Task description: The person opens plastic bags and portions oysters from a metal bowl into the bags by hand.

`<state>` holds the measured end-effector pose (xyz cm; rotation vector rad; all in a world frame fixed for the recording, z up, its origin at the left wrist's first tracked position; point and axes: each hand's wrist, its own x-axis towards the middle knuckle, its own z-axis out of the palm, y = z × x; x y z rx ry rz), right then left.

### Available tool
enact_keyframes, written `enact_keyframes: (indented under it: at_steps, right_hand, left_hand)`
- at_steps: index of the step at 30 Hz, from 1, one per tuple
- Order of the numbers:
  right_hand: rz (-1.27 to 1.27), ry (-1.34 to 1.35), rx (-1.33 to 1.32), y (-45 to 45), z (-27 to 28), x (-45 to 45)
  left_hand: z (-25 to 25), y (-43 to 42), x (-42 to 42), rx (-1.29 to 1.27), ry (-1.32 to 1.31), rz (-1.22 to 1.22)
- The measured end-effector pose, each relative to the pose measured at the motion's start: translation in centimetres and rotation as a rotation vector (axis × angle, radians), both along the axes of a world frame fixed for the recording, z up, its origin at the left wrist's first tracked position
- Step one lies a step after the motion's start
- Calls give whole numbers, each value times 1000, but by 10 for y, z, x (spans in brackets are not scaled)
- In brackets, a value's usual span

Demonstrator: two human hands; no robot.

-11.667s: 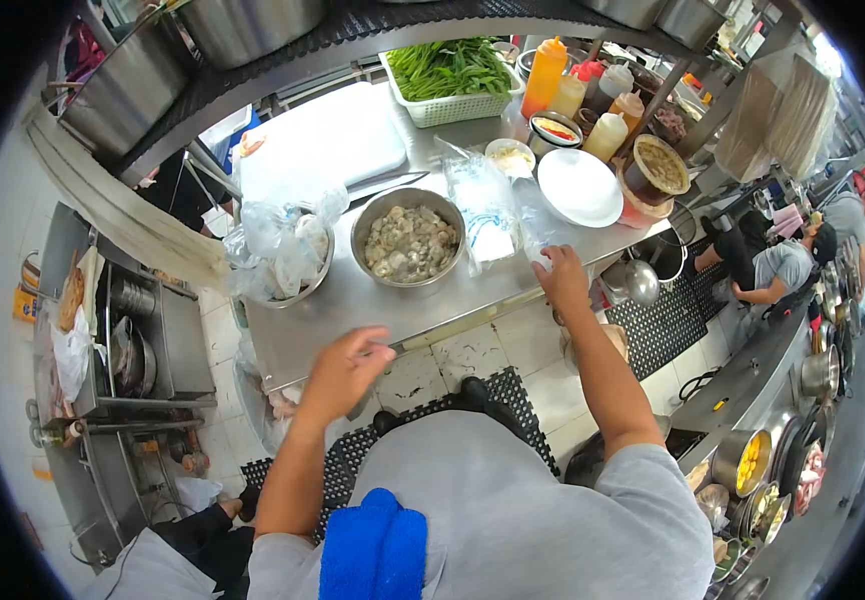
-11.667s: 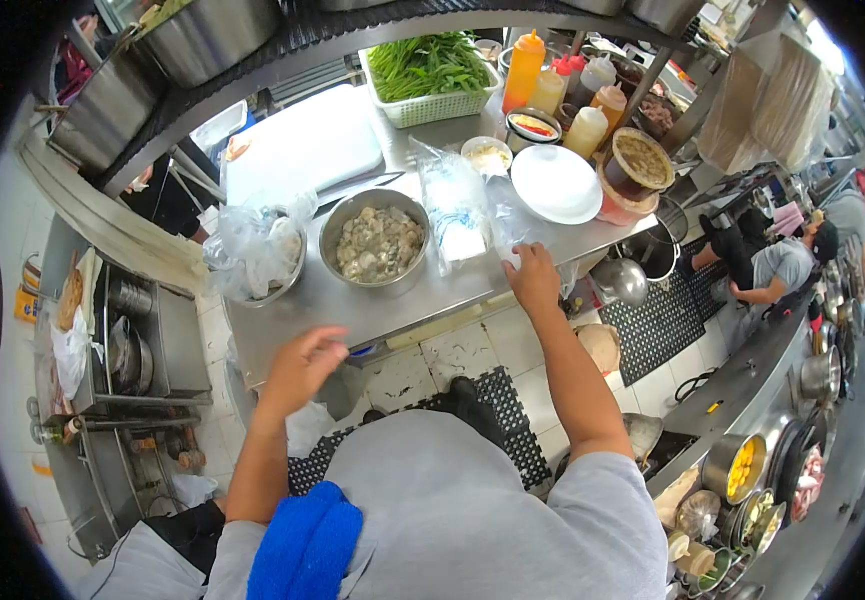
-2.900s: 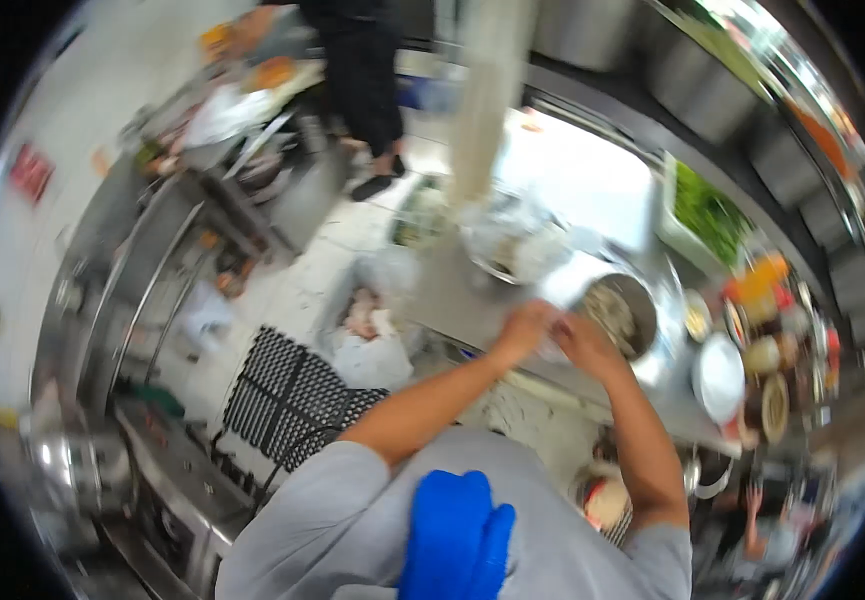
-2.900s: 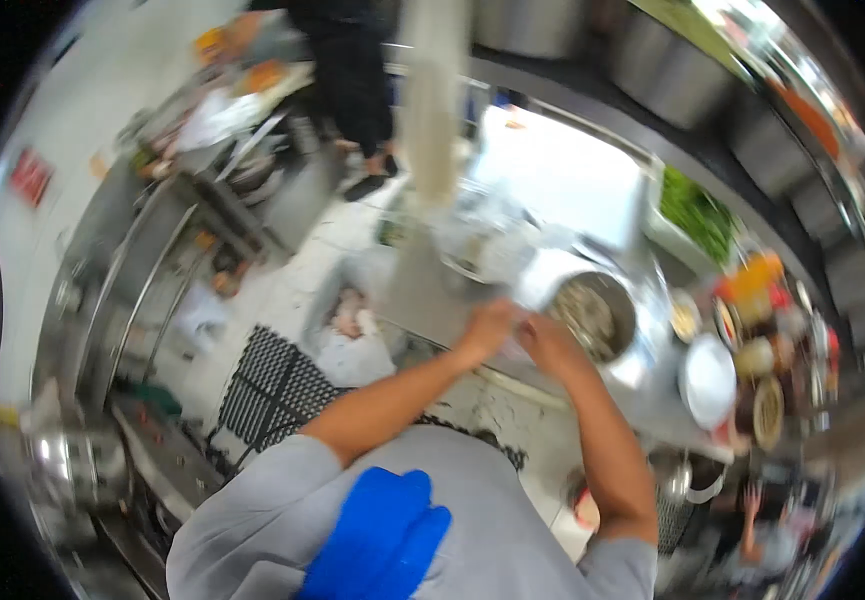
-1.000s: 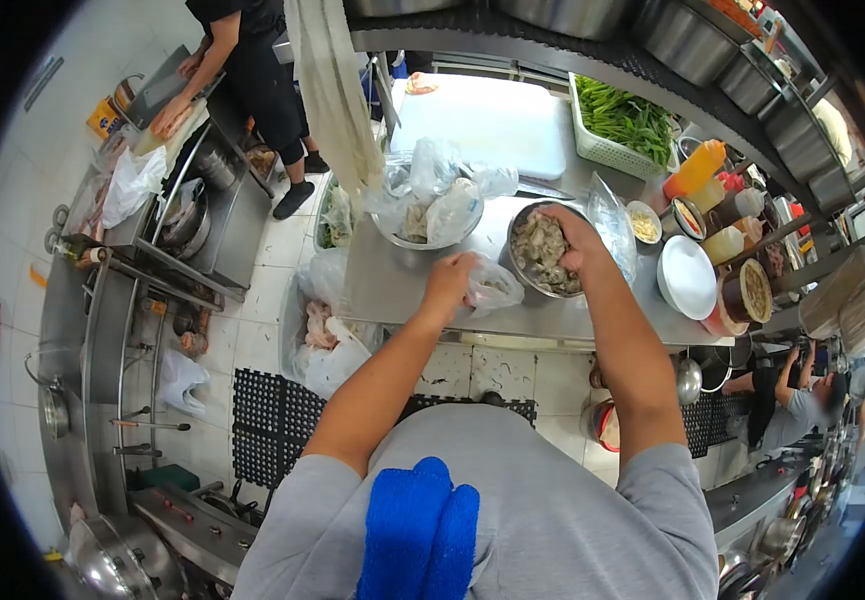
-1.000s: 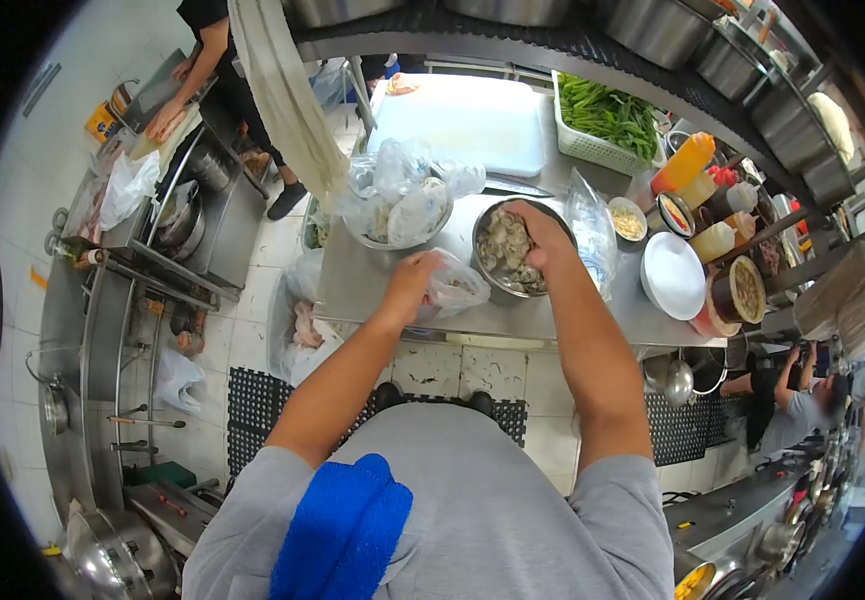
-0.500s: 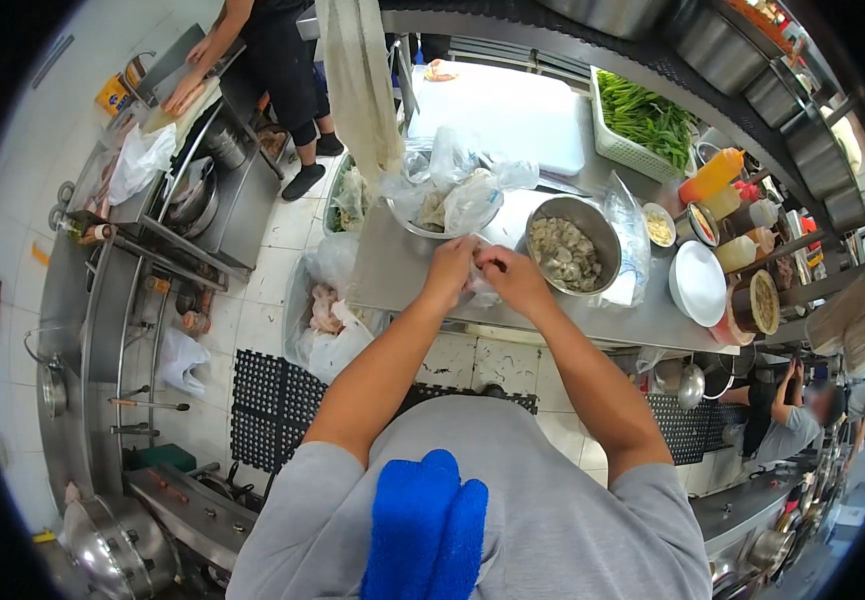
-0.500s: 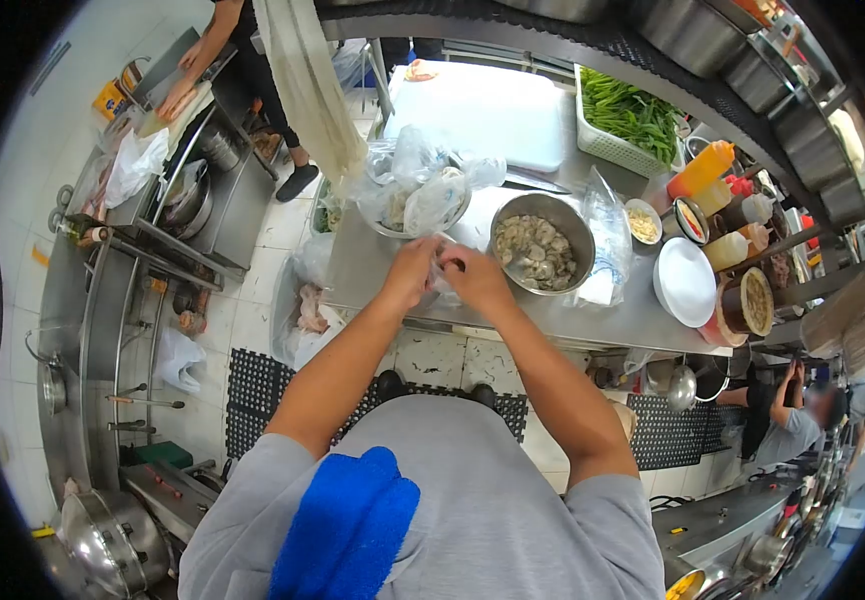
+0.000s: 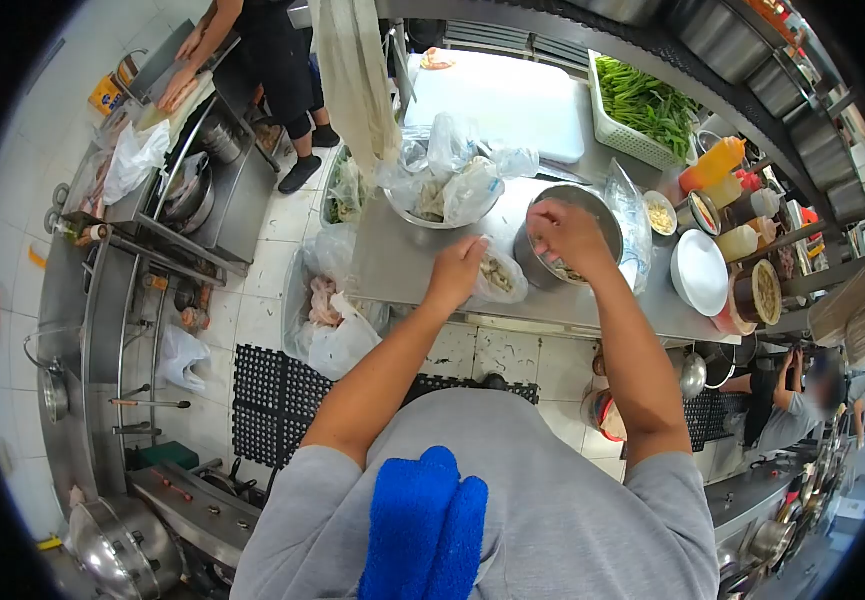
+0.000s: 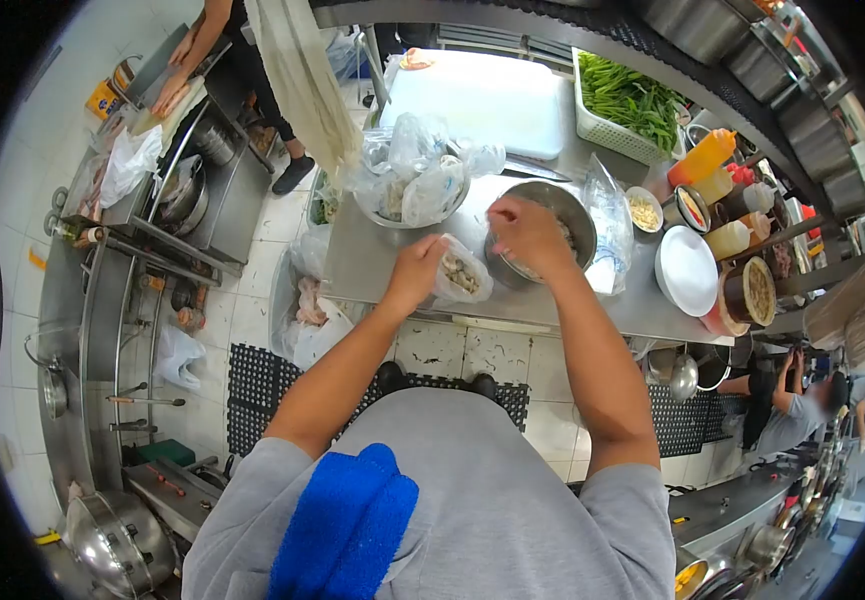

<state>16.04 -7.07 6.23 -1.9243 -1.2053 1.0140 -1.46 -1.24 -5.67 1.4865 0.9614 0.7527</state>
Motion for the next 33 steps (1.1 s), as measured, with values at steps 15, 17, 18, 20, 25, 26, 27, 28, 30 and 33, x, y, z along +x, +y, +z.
enact_keyframes:
  at_steps: [15, 17, 18, 20, 25, 26, 27, 28, 30, 33]
  right_hand:
    - [489, -662, -425, -1, -109, 75]
    - [511, -647, -415, 0, -101, 75]
    - [499, -612, -430, 1, -99, 75]
    - [489, -576, -447, 0, -99, 73]
    - [446, -470, -557, 6, -90, 69]
    - [446, -469, -557, 5, -86, 69]
    - [515, -507, -520, 5, -81, 70]
    - [584, -545, -482, 5, -76, 70]
    - [548, -506, -488, 5, -68, 70]
    - [491, -487, -361, 2, -76, 75]
  left_hand:
    - [15, 20, 8, 281, 57, -102]
    - [5, 27, 2, 314, 149, -129]
    - [5, 28, 1, 278, 177, -89]
    - [4, 28, 1, 239, 206, -49]
    - [6, 32, 0, 262, 144, -89]
    - [6, 33, 0, 261, 145, -90]
    - [5, 34, 1, 256, 188, -98]
    - [3, 34, 1, 252, 230, -105]
    - [3, 34, 6, 276, 223, -123]
    - [20, 23, 17, 273, 169, -167]
